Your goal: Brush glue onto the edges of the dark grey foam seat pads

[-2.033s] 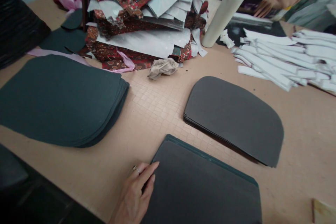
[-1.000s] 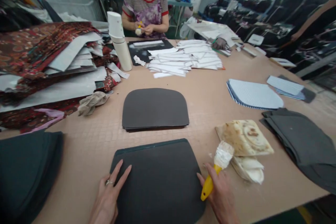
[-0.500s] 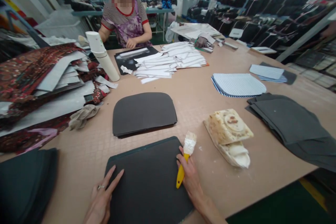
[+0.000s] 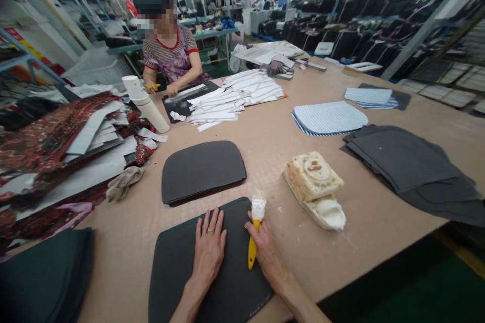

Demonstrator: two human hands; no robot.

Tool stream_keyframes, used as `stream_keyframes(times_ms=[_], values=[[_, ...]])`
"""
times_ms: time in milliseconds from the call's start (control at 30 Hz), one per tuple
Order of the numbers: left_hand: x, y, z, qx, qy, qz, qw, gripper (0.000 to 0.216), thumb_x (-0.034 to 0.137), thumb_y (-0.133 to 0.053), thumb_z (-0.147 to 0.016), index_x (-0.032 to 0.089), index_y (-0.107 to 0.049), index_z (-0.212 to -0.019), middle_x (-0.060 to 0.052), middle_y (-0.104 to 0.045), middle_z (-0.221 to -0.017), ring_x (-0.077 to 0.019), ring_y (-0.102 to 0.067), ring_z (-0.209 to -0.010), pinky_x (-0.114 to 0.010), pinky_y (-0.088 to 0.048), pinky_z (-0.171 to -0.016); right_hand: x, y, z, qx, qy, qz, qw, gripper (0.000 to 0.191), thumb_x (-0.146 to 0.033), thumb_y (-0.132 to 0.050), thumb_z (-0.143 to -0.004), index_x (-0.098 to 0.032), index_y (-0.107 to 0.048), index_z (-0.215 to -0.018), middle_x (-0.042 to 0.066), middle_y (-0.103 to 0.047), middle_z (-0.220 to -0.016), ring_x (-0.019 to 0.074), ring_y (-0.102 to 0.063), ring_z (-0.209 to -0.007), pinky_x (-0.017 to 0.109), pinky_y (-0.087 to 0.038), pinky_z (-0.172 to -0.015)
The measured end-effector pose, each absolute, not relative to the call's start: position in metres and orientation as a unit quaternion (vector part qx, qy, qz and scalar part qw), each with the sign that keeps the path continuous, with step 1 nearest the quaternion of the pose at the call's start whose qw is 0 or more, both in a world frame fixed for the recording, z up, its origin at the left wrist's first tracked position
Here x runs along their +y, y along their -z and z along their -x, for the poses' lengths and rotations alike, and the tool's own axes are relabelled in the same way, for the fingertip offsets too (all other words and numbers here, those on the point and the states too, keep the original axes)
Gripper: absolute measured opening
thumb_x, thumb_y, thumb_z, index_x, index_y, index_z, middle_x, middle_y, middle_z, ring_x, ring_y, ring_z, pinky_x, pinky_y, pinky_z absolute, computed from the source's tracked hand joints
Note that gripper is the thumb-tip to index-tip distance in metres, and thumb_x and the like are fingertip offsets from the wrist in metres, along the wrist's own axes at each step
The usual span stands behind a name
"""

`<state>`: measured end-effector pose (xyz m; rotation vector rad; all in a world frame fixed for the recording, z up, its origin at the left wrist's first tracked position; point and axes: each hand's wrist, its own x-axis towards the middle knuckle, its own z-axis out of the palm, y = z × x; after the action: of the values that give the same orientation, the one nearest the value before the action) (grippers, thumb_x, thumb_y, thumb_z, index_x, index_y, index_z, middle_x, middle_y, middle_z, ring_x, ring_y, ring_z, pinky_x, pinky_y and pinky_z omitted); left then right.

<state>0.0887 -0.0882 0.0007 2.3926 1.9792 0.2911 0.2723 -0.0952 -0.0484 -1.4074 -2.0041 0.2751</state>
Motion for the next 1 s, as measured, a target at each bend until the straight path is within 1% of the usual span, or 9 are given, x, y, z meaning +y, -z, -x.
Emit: stream_keyframes(times_ms=[100, 167, 267, 367, 467, 567, 700, 833, 1000], values=[[-0.091, 0.004, -0.089, 0.630, -0.067, -0.773, -0.020, 0.046, 0.019, -0.036, -0.090, 0.017, -0.039, -0.136, -0.010, -0.039, -0.143, -0.0274, -0.033, -0.133, -0.051, -0.034, -0.107, -0.098, 0.030, -0.254, -0.759, -0.109, 0.541, 0.345, 0.031, -0.006, -0.039, -0.086, -0.019, -0.061, -0.105, 0.012, -0.054, -0.129, 0.0268, -0.049, -0.120, 0.050, -0.045, -0.096], [-0.091, 0.006, -0.086, 0.622, -0.054, -0.781, -0.034, 0.048, 0.019, -0.035, -0.090, 0.015, -0.037, -0.137, -0.010, -0.038, -0.143, -0.0281, -0.031, -0.134, -0.052, -0.034, -0.107, -0.098, 0.016, -0.236, -0.769, -0.135, 0.510, 0.360, 0.030, -0.006, -0.039, -0.086, -0.019, -0.060, -0.102, 0.011, -0.055, -0.128, 0.0255, -0.047, -0.122, 0.048, -0.045, -0.097], [-0.090, 0.009, -0.083, 0.604, -0.045, -0.794, -0.051, 0.050, 0.013, -0.035, -0.087, 0.015, -0.039, -0.136, -0.010, -0.039, -0.144, -0.0303, -0.029, -0.135, -0.053, -0.033, -0.106, -0.091, 0.001, -0.210, -0.786, -0.167, 0.462, 0.376, 0.021, -0.012, -0.046, -0.088, -0.019, -0.059, -0.103, 0.011, -0.056, -0.126, 0.0242, -0.046, -0.122, 0.046, -0.045, -0.098], [-0.091, 0.014, -0.081, 0.593, -0.060, -0.802, -0.051, 0.050, 0.009, -0.033, -0.086, 0.016, -0.042, -0.135, -0.011, -0.041, -0.142, -0.0303, -0.029, -0.135, -0.052, -0.032, -0.107, -0.082, -0.001, -0.201, -0.783, -0.171, 0.454, 0.390, 0.020, -0.015, -0.047, -0.089, -0.018, -0.057, -0.105, 0.013, -0.055, -0.124, 0.0234, -0.046, -0.120, 0.044, -0.044, -0.098], [-0.090, 0.017, -0.079, 0.602, -0.114, -0.790, -0.011, 0.050, 0.012, -0.032, -0.089, 0.013, -0.034, -0.139, -0.013, -0.043, -0.140, -0.0279, -0.031, -0.134, -0.051, -0.031, -0.107, -0.077, 0.003, -0.208, -0.779, -0.164, 0.468, 0.383, 0.015, -0.011, -0.047, -0.087, -0.017, -0.058, -0.097, 0.013, -0.059, -0.115, 0.0240, -0.048, -0.115, 0.042, -0.045, -0.097], [-0.085, 0.018, -0.078, 0.625, -0.167, -0.762, 0.028, 0.054, 0.021, -0.037, -0.090, 0.013, -0.024, -0.142, -0.015, -0.045, -0.138, -0.0283, -0.038, -0.128, -0.050, -0.035, -0.104, -0.073, 0.008, -0.216, -0.790, -0.153, 0.479, 0.352, 0.015, -0.007, -0.047, -0.085, -0.017, -0.057, -0.091, 0.011, -0.059, -0.107, 0.0240, -0.050, -0.107, 0.041, -0.046, -0.092], [-0.076, 0.016, -0.077, 0.645, -0.172, -0.742, 0.054, 0.063, 0.026, -0.043, -0.088, 0.015, -0.016, -0.144, -0.016, -0.053, -0.127, -0.0281, -0.047, -0.119, -0.055, -0.029, -0.104, -0.066, 0.011, -0.222, -0.818, -0.136, 0.467, 0.307, 0.012, -0.009, -0.048, -0.085, -0.017, -0.057, -0.085, 0.009, -0.059, -0.093, 0.0226, -0.052, -0.098, 0.040, -0.045, -0.090], [-0.074, 0.017, -0.073, 0.659, -0.155, -0.733, 0.070, 0.068, 0.029, -0.045, -0.087, 0.016, -0.010, -0.145, -0.015, -0.058, -0.122, -0.0270, -0.050, -0.118, -0.057, -0.024, -0.106, -0.059, 0.012, -0.226, -0.832, -0.128, 0.455, 0.291, 0.010, -0.009, -0.050, -0.085, -0.017, -0.056, -0.084, 0.009, -0.058, -0.092, 0.0224, -0.050, -0.099, 0.040, -0.041, -0.094], [-0.076, 0.019, -0.067, 0.675, -0.155, -0.718, 0.073, 0.073, 0.036, -0.046, -0.088, 0.017, -0.004, -0.145, -0.015, -0.058, -0.122, -0.0271, -0.052, -0.118, -0.058, -0.021, -0.107, -0.057, 0.015, -0.230, -0.830, -0.130, 0.457, 0.293, 0.009, -0.009, -0.051, -0.084, -0.017, -0.054, -0.083, 0.008, -0.058, -0.091, 0.0224, -0.050, -0.097, 0.037, -0.043, -0.093]])
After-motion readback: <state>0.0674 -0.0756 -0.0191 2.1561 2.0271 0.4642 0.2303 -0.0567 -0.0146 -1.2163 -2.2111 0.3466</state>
